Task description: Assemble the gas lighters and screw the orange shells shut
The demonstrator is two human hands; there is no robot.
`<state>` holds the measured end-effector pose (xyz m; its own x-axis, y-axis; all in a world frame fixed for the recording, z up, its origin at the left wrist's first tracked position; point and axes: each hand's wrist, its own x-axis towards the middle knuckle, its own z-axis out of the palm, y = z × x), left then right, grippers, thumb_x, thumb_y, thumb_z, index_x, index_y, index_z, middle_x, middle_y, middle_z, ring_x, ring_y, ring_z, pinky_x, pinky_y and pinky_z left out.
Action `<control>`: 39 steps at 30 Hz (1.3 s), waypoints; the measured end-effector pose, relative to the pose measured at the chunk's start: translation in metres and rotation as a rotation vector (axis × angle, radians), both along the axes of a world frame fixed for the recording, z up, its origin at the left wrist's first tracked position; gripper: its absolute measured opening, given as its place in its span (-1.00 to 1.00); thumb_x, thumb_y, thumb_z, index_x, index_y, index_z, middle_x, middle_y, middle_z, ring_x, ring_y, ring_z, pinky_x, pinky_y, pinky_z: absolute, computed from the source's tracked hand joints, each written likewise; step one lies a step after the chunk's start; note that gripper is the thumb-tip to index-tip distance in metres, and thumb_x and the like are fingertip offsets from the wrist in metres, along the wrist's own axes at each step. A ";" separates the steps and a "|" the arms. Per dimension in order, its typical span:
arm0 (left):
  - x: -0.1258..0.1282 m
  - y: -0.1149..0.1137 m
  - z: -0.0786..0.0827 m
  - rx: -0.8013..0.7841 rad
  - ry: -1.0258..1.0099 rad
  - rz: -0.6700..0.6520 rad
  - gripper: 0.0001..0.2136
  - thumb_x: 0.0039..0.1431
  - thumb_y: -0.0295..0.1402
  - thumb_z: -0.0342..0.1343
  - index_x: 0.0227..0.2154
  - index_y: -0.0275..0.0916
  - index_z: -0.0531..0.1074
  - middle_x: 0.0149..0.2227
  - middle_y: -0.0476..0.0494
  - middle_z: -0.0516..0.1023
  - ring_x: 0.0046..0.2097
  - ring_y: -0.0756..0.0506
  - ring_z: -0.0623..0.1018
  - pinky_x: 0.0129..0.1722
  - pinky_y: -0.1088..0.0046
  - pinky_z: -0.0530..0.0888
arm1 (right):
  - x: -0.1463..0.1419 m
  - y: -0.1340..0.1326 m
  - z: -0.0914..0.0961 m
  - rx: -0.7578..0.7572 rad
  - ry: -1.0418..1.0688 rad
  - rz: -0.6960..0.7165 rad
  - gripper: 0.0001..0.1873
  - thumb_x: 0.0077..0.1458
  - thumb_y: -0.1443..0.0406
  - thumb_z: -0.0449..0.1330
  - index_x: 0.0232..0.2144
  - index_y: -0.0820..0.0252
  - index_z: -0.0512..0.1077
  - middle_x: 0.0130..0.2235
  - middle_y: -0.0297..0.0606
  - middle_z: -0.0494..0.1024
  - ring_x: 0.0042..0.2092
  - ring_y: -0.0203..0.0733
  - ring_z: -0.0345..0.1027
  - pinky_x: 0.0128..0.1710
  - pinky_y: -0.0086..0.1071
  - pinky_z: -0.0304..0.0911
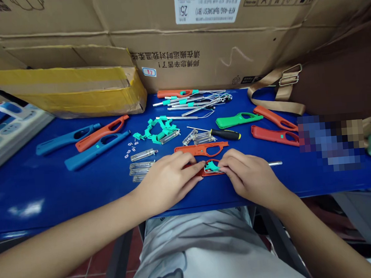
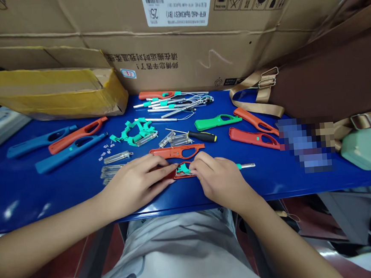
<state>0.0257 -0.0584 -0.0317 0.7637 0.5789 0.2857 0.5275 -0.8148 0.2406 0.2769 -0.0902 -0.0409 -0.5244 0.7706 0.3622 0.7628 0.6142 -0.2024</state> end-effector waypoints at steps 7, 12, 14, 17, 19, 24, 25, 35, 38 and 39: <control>0.000 0.000 -0.002 0.018 -0.042 0.012 -0.76 0.39 -0.30 0.09 -0.01 -0.28 0.53 -0.14 -0.19 0.60 -0.13 -0.16 0.58 -0.13 0.27 0.54 | 0.000 0.000 -0.001 0.010 0.009 -0.003 -0.83 0.38 0.36 0.04 -0.24 0.20 0.43 -0.24 -0.23 0.57 -0.28 -0.19 0.45 -0.34 -0.35 0.25; 0.000 0.001 0.000 -0.004 -0.063 0.011 -0.80 0.39 -0.31 0.10 -0.08 -0.27 0.55 -0.16 -0.17 0.61 -0.14 -0.15 0.57 -0.12 0.28 0.54 | 0.000 -0.001 -0.001 -0.004 0.023 -0.010 -0.83 0.38 0.35 0.05 -0.22 0.18 0.45 -0.24 -0.23 0.58 -0.26 -0.19 0.46 -0.31 -0.35 0.27; 0.001 0.001 0.001 -0.018 -0.062 0.013 -0.80 0.38 -0.31 0.11 -0.08 -0.27 0.56 -0.16 -0.17 0.61 -0.14 -0.15 0.56 -0.12 0.28 0.54 | 0.000 -0.001 -0.001 -0.011 0.034 -0.010 -0.83 0.37 0.36 0.05 -0.21 0.18 0.45 -0.23 -0.23 0.58 -0.24 -0.18 0.47 -0.29 -0.34 0.29; 0.001 0.002 0.002 -0.032 -0.063 0.021 -0.80 0.37 -0.30 0.12 -0.08 -0.26 0.56 -0.15 -0.18 0.61 -0.13 -0.15 0.56 -0.12 0.29 0.53 | 0.001 -0.001 -0.001 -0.031 0.049 -0.015 -0.83 0.37 0.36 0.05 -0.20 0.18 0.46 -0.22 -0.21 0.58 -0.22 -0.17 0.47 -0.26 -0.32 0.31; 0.001 0.002 0.003 -0.041 -0.060 0.026 -0.81 0.37 -0.31 0.12 -0.09 -0.25 0.56 -0.14 -0.17 0.61 -0.13 -0.14 0.56 -0.13 0.31 0.53 | 0.003 -0.001 -0.001 -0.059 0.065 -0.017 -0.82 0.38 0.36 0.04 -0.19 0.18 0.45 -0.20 -0.20 0.57 -0.21 -0.17 0.47 -0.23 -0.31 0.34; 0.000 0.003 0.002 -0.052 -0.059 0.031 -0.81 0.36 -0.31 0.13 -0.09 -0.24 0.56 -0.13 -0.17 0.61 -0.12 -0.14 0.56 -0.11 0.30 0.54 | 0.014 0.001 0.000 -0.080 0.152 -0.054 -0.85 0.36 0.38 0.07 -0.15 0.17 0.45 -0.16 -0.18 0.55 -0.16 -0.17 0.46 -0.15 -0.29 0.37; 0.000 0.003 0.002 -0.055 -0.062 0.031 -0.81 0.36 -0.30 0.13 -0.09 -0.24 0.56 -0.13 -0.17 0.61 -0.12 -0.14 0.56 -0.10 0.29 0.54 | 0.017 0.002 0.000 -0.051 0.152 -0.082 -0.86 0.35 0.37 0.09 -0.16 0.16 0.46 -0.17 -0.18 0.55 -0.16 -0.16 0.46 -0.14 -0.28 0.37; 0.000 0.003 0.003 -0.064 -0.083 0.032 -0.82 0.35 -0.30 0.13 -0.11 -0.24 0.57 -0.12 -0.18 0.62 -0.13 -0.14 0.56 -0.13 0.30 0.53 | 0.030 0.012 0.007 0.026 0.186 -0.253 -0.87 0.28 0.34 0.16 -0.19 0.16 0.53 -0.19 -0.15 0.55 -0.12 -0.05 0.46 -0.08 -0.14 0.38; 0.001 0.004 0.003 -0.065 -0.101 0.029 -0.81 0.34 -0.30 0.14 -0.12 -0.25 0.58 -0.14 -0.18 0.62 -0.14 -0.14 0.56 -0.15 0.31 0.54 | 0.015 0.012 0.014 0.033 0.261 -0.242 -0.87 0.27 0.34 0.18 -0.15 0.14 0.51 -0.17 -0.15 0.53 -0.10 -0.06 0.44 -0.08 -0.16 0.38; 0.001 0.004 0.003 -0.070 -0.107 0.027 -0.81 0.33 -0.30 0.15 -0.12 -0.25 0.58 -0.14 -0.18 0.62 -0.14 -0.14 0.56 -0.15 0.30 0.54 | 0.009 0.012 0.016 0.000 0.269 -0.200 -0.89 0.27 0.34 0.18 -0.18 0.13 0.51 -0.17 -0.17 0.53 -0.12 -0.09 0.43 -0.10 -0.19 0.37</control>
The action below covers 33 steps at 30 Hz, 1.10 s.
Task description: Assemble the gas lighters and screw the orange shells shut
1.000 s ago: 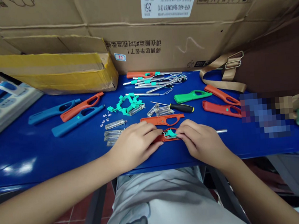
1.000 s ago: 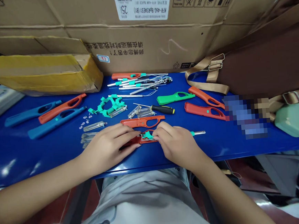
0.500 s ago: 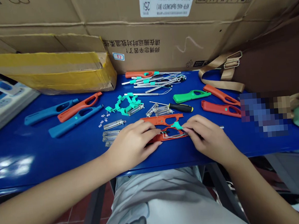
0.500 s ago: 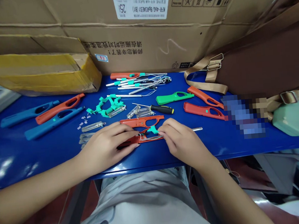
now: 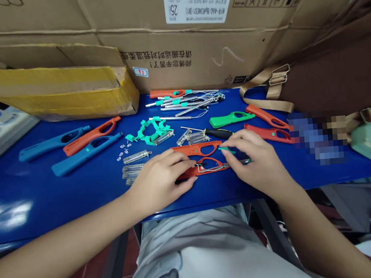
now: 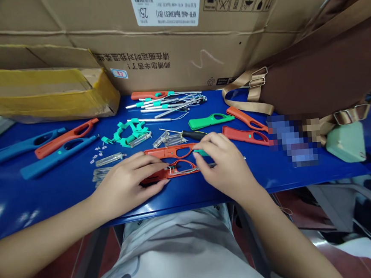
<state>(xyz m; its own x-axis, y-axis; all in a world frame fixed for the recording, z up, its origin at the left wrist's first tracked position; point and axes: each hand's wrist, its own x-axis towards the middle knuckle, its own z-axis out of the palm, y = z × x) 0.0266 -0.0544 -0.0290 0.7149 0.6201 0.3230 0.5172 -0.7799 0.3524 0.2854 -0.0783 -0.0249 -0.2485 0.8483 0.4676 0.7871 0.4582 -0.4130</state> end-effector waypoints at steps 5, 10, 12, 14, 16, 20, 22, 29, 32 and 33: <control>-0.001 0.000 0.000 -0.034 -0.006 0.001 -0.83 0.32 -0.32 0.16 -0.14 -0.25 0.59 -0.14 -0.17 0.63 -0.12 -0.16 0.55 -0.13 0.29 0.54 | -0.024 0.004 0.006 -0.219 -0.052 0.161 -0.92 0.25 0.36 0.20 -0.28 0.15 0.52 -0.21 -0.22 0.52 -0.14 -0.11 0.37 -0.07 -0.19 0.33; -0.001 0.001 0.000 -0.043 -0.017 -0.011 -0.80 0.35 -0.31 0.13 -0.12 -0.25 0.60 -0.14 -0.17 0.64 -0.13 -0.15 0.56 -0.09 0.26 0.54 | -0.031 0.013 0.010 -0.343 -0.110 0.186 -0.92 0.20 0.39 0.21 -0.31 0.17 0.52 -0.21 -0.22 0.52 -0.07 -0.08 0.39 -0.03 -0.18 0.32; -0.001 0.001 0.000 -0.046 -0.020 -0.012 -0.80 0.35 -0.31 0.14 -0.12 -0.26 0.60 -0.14 -0.17 0.64 -0.13 -0.15 0.56 -0.10 0.26 0.54 | -0.031 0.015 0.012 -0.396 -0.133 0.186 -0.91 0.20 0.40 0.22 -0.33 0.17 0.51 -0.23 -0.23 0.52 -0.09 -0.10 0.41 -0.04 -0.19 0.32; -0.001 0.001 0.000 -0.042 -0.025 -0.015 -0.80 0.35 -0.31 0.14 -0.12 -0.26 0.60 -0.15 -0.16 0.64 -0.13 -0.15 0.56 -0.10 0.27 0.54 | -0.031 0.017 0.013 -0.431 -0.146 0.179 -0.91 0.19 0.42 0.22 -0.34 0.16 0.50 -0.23 -0.24 0.53 -0.10 -0.12 0.42 -0.05 -0.22 0.31; -0.001 0.001 0.000 -0.038 -0.027 -0.021 -0.81 0.35 -0.31 0.14 -0.12 -0.26 0.60 -0.16 -0.15 0.64 -0.14 -0.15 0.56 -0.10 0.26 0.53 | -0.030 0.017 0.014 -0.433 -0.164 0.184 -0.90 0.20 0.44 0.20 -0.33 0.16 0.48 -0.22 -0.25 0.53 -0.08 -0.12 0.42 -0.05 -0.23 0.30; -0.002 0.002 0.000 -0.036 -0.025 -0.019 -0.81 0.34 -0.31 0.16 -0.13 -0.27 0.59 -0.16 -0.15 0.64 -0.14 -0.15 0.56 -0.11 0.27 0.53 | -0.027 0.015 0.012 -0.361 -0.179 0.226 -0.91 0.24 0.42 0.18 -0.32 0.16 0.43 -0.19 -0.24 0.50 -0.06 -0.11 0.36 -0.05 -0.23 0.27; -0.002 0.002 -0.001 -0.042 -0.023 -0.018 -0.81 0.33 -0.30 0.17 -0.12 -0.27 0.59 -0.15 -0.16 0.64 -0.13 -0.16 0.56 -0.10 0.27 0.53 | -0.024 0.014 0.010 -0.327 -0.179 0.235 -0.91 0.25 0.40 0.19 -0.32 0.15 0.42 -0.20 -0.25 0.49 -0.09 -0.12 0.35 -0.07 -0.23 0.26; -0.002 0.002 -0.002 -0.078 -0.034 -0.009 -0.81 0.30 -0.32 0.21 -0.10 -0.27 0.58 -0.13 -0.16 0.64 -0.11 -0.18 0.57 -0.09 0.24 0.55 | -0.017 0.008 0.000 -0.245 -0.104 0.215 -0.90 0.26 0.41 0.21 -0.33 0.15 0.40 -0.23 -0.29 0.51 -0.14 -0.14 0.37 -0.09 -0.22 0.23; -0.002 0.002 -0.002 -0.086 -0.040 0.005 -0.79 0.27 -0.32 0.23 -0.09 -0.28 0.57 -0.12 -0.16 0.64 -0.09 -0.19 0.58 -0.10 0.23 0.56 | -0.014 0.007 -0.004 -0.193 -0.025 0.203 -0.92 0.25 0.39 0.24 -0.31 0.15 0.42 -0.23 -0.29 0.52 -0.15 -0.16 0.39 -0.11 -0.24 0.24; -0.002 0.002 -0.002 -0.090 -0.041 0.010 -0.79 0.26 -0.32 0.24 -0.09 -0.28 0.57 -0.12 -0.16 0.64 -0.08 -0.20 0.58 -0.11 0.23 0.56 | -0.014 0.006 -0.004 -0.173 -0.005 0.198 -0.93 0.26 0.38 0.24 -0.30 0.14 0.43 -0.23 -0.29 0.52 -0.15 -0.16 0.39 -0.11 -0.24 0.25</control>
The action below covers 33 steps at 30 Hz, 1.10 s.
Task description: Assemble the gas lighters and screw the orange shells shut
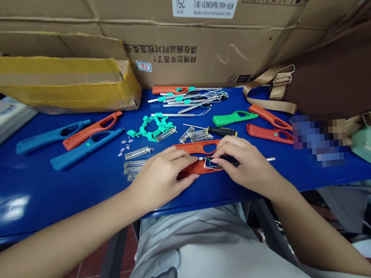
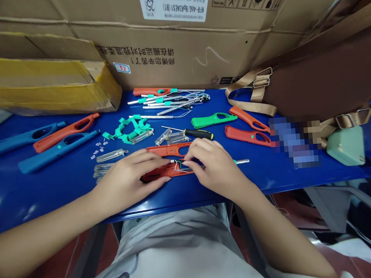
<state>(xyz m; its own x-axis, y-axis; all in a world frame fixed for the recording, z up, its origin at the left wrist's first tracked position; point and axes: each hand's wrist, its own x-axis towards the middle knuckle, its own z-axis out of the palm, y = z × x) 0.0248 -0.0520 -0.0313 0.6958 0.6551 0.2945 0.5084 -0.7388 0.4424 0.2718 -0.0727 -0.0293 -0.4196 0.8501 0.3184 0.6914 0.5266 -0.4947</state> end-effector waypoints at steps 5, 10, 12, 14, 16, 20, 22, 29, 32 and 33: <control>0.001 -0.001 0.001 -0.039 -0.085 0.020 -0.77 0.25 -0.27 0.25 -0.09 -0.26 0.58 -0.13 -0.16 0.65 -0.08 -0.20 0.58 -0.08 0.22 0.54 | -0.001 -0.006 -0.004 0.137 0.003 -0.021 -0.97 0.26 0.36 0.25 -0.24 0.14 0.46 -0.20 -0.27 0.53 -0.12 -0.14 0.42 -0.11 -0.22 0.22; 0.002 -0.001 0.002 -0.062 -0.183 -0.011 -0.80 0.30 -0.32 0.20 -0.09 -0.28 0.58 -0.15 -0.17 0.66 -0.11 -0.14 0.57 -0.10 0.31 0.51 | -0.001 -0.008 -0.007 0.205 -0.017 0.011 -0.96 0.26 0.37 0.25 -0.23 0.16 0.47 -0.20 -0.24 0.54 -0.14 -0.13 0.42 -0.14 -0.21 0.21; 0.003 0.000 0.003 -0.054 -0.204 -0.032 -0.82 0.31 -0.34 0.20 -0.10 -0.27 0.58 -0.17 -0.14 0.67 -0.13 -0.12 0.57 -0.10 0.33 0.50 | -0.001 -0.008 -0.008 0.209 -0.018 0.013 -0.95 0.25 0.37 0.26 -0.22 0.16 0.47 -0.19 -0.24 0.54 -0.14 -0.13 0.42 -0.13 -0.21 0.22; 0.004 0.000 0.003 -0.052 -0.223 -0.042 -0.84 0.31 -0.34 0.21 -0.12 -0.27 0.59 -0.18 -0.12 0.67 -0.15 -0.10 0.57 -0.10 0.36 0.49 | -0.002 -0.008 -0.009 0.210 -0.012 0.018 -0.93 0.24 0.38 0.27 -0.21 0.16 0.46 -0.19 -0.23 0.54 -0.13 -0.13 0.42 -0.12 -0.21 0.23; 0.005 0.000 0.004 -0.056 -0.246 -0.040 -0.85 0.31 -0.34 0.22 -0.15 -0.27 0.60 -0.21 -0.11 0.68 -0.18 -0.09 0.58 -0.13 0.37 0.48 | -0.002 -0.009 -0.009 0.217 -0.005 0.029 -0.92 0.24 0.38 0.27 -0.20 0.16 0.46 -0.19 -0.23 0.54 -0.13 -0.14 0.43 -0.12 -0.22 0.23; 0.006 -0.001 0.004 -0.058 -0.273 -0.032 -0.89 0.28 -0.34 0.25 -0.22 -0.25 0.61 -0.27 -0.09 0.69 -0.25 -0.07 0.58 -0.19 0.39 0.48 | -0.002 -0.010 -0.010 0.269 0.012 0.060 -0.91 0.24 0.38 0.28 -0.20 0.16 0.45 -0.21 -0.23 0.54 -0.16 -0.15 0.43 -0.14 -0.22 0.24; 0.006 -0.001 0.005 -0.057 -0.278 -0.033 -0.90 0.27 -0.35 0.26 -0.23 -0.25 0.61 -0.29 -0.08 0.69 -0.26 -0.07 0.59 -0.20 0.39 0.48 | -0.001 -0.011 -0.010 0.283 0.008 0.066 -0.90 0.23 0.38 0.28 -0.20 0.16 0.45 -0.23 -0.23 0.54 -0.18 -0.15 0.42 -0.15 -0.21 0.23; 0.006 -0.001 0.004 -0.047 -0.303 -0.056 -0.93 0.25 -0.39 0.29 -0.24 -0.25 0.61 -0.26 -0.06 0.70 -0.24 -0.04 0.60 -0.15 0.43 0.49 | -0.002 -0.013 -0.008 0.271 0.001 0.061 -0.93 0.24 0.37 0.27 -0.23 0.16 0.44 -0.24 -0.24 0.55 -0.19 -0.15 0.41 -0.17 -0.20 0.21; 0.006 0.000 0.003 -0.036 -0.305 -0.042 -0.91 0.24 -0.37 0.29 -0.24 -0.26 0.61 -0.28 -0.06 0.70 -0.26 -0.05 0.57 -0.19 0.43 0.48 | -0.002 -0.012 -0.008 0.242 0.006 0.058 -0.93 0.26 0.34 0.26 -0.20 0.16 0.45 -0.21 -0.23 0.56 -0.17 -0.15 0.42 -0.14 -0.20 0.21; 0.007 0.000 0.004 -0.035 -0.300 -0.037 -0.91 0.25 -0.36 0.29 -0.24 -0.25 0.61 -0.29 -0.05 0.70 -0.26 -0.05 0.57 -0.20 0.43 0.48 | -0.003 -0.012 -0.008 0.234 0.002 0.054 -0.93 0.27 0.33 0.26 -0.19 0.16 0.45 -0.20 -0.23 0.57 -0.16 -0.15 0.42 -0.13 -0.20 0.21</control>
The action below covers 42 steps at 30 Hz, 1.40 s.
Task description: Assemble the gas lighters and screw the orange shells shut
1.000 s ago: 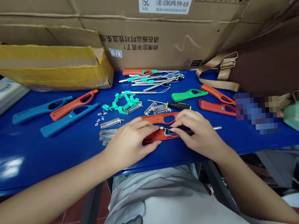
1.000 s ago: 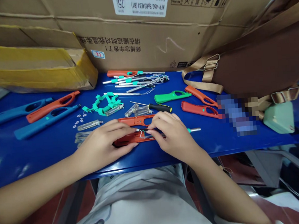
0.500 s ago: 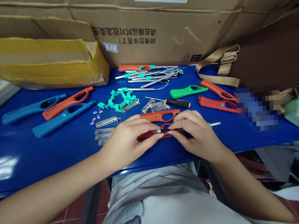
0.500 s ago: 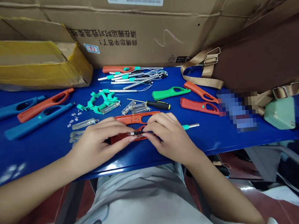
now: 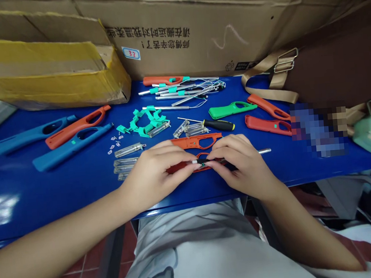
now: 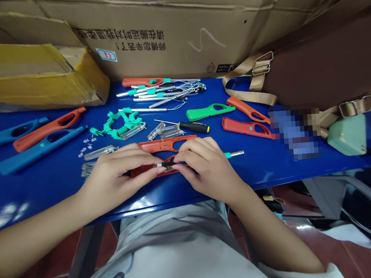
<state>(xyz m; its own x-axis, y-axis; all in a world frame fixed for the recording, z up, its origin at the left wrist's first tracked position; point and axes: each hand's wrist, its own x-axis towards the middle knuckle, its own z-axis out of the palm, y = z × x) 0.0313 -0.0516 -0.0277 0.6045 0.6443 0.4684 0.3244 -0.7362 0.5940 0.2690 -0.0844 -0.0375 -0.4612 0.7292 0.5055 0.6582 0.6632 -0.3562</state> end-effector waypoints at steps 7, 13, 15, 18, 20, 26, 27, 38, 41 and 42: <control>0.000 0.001 -0.001 -0.002 0.010 0.009 -0.93 0.25 -0.38 0.28 -0.24 -0.24 0.61 -0.27 -0.04 0.70 -0.26 -0.05 0.57 -0.20 0.42 0.49 | -0.002 0.000 0.000 -0.052 -0.035 -0.041 -0.96 0.33 0.29 0.20 -0.20 0.14 0.44 -0.19 -0.24 0.59 -0.14 -0.15 0.42 -0.13 -0.20 0.18; 0.001 0.000 -0.001 -0.006 0.005 0.018 -0.93 0.26 -0.39 0.26 -0.23 -0.21 0.62 -0.27 -0.04 0.71 -0.25 -0.05 0.59 -0.19 0.41 0.51 | -0.002 0.000 0.001 -0.070 -0.055 -0.040 -0.94 0.35 0.29 0.16 -0.20 0.12 0.45 -0.19 -0.26 0.60 -0.15 -0.15 0.41 -0.13 -0.19 0.16; 0.001 0.000 -0.001 -0.005 0.003 0.017 -0.93 0.26 -0.39 0.26 -0.23 -0.22 0.62 -0.27 -0.04 0.71 -0.25 -0.05 0.59 -0.19 0.41 0.52 | -0.002 0.000 0.001 -0.066 -0.053 -0.037 -0.94 0.35 0.29 0.17 -0.20 0.13 0.45 -0.19 -0.26 0.60 -0.15 -0.15 0.42 -0.12 -0.19 0.16; 0.001 -0.001 0.000 -0.022 0.003 0.016 -0.93 0.25 -0.40 0.27 -0.23 -0.22 0.62 -0.26 -0.05 0.71 -0.25 -0.04 0.59 -0.18 0.41 0.51 | -0.002 0.000 0.001 -0.060 -0.052 -0.037 -0.94 0.34 0.30 0.18 -0.20 0.14 0.45 -0.19 -0.25 0.60 -0.14 -0.15 0.42 -0.12 -0.19 0.17; 0.001 -0.001 0.001 -0.031 0.004 0.019 -0.92 0.25 -0.41 0.27 -0.22 -0.23 0.62 -0.26 -0.05 0.70 -0.25 -0.04 0.59 -0.17 0.42 0.51 | -0.002 0.000 0.001 -0.046 -0.050 -0.035 -0.94 0.34 0.30 0.18 -0.20 0.15 0.46 -0.19 -0.24 0.60 -0.14 -0.15 0.42 -0.12 -0.19 0.18; 0.001 -0.002 0.002 0.011 -0.011 0.018 -0.92 0.23 -0.40 0.29 -0.23 -0.24 0.60 -0.27 -0.05 0.70 -0.26 -0.03 0.58 -0.20 0.44 0.51 | -0.001 -0.001 0.001 0.026 -0.029 -0.033 -0.98 0.30 0.30 0.23 -0.20 0.11 0.46 -0.22 -0.26 0.60 -0.16 -0.15 0.44 -0.12 -0.19 0.20; 0.001 -0.002 0.003 0.014 -0.010 0.022 -0.92 0.22 -0.40 0.30 -0.23 -0.23 0.60 -0.28 -0.04 0.70 -0.27 -0.03 0.58 -0.21 0.44 0.51 | -0.001 -0.001 0.001 0.038 -0.026 -0.031 -0.98 0.30 0.30 0.24 -0.21 0.11 0.46 -0.23 -0.27 0.60 -0.17 -0.15 0.44 -0.12 -0.19 0.21; 0.002 -0.003 0.004 0.060 -0.010 0.019 -0.93 0.21 -0.39 0.31 -0.25 -0.22 0.58 -0.31 -0.04 0.69 -0.30 -0.02 0.57 -0.24 0.45 0.50 | -0.001 -0.002 0.001 0.072 -0.024 -0.022 -0.98 0.28 0.32 0.24 -0.23 0.09 0.47 -0.25 -0.29 0.61 -0.20 -0.17 0.44 -0.13 -0.18 0.20; 0.002 -0.003 0.004 0.078 0.001 0.016 -0.93 0.21 -0.39 0.31 -0.25 -0.22 0.58 -0.32 -0.03 0.69 -0.31 -0.01 0.56 -0.24 0.46 0.49 | -0.001 -0.002 0.000 0.070 -0.023 -0.021 -0.98 0.28 0.32 0.24 -0.23 0.09 0.46 -0.25 -0.30 0.61 -0.20 -0.18 0.43 -0.12 -0.19 0.21; 0.002 -0.003 0.004 0.081 0.005 0.015 -0.93 0.22 -0.40 0.31 -0.24 -0.23 0.58 -0.31 -0.03 0.69 -0.31 -0.01 0.56 -0.24 0.46 0.49 | -0.001 -0.002 0.000 0.071 -0.024 -0.019 -0.98 0.28 0.33 0.24 -0.23 0.09 0.46 -0.25 -0.30 0.60 -0.21 -0.18 0.43 -0.12 -0.19 0.20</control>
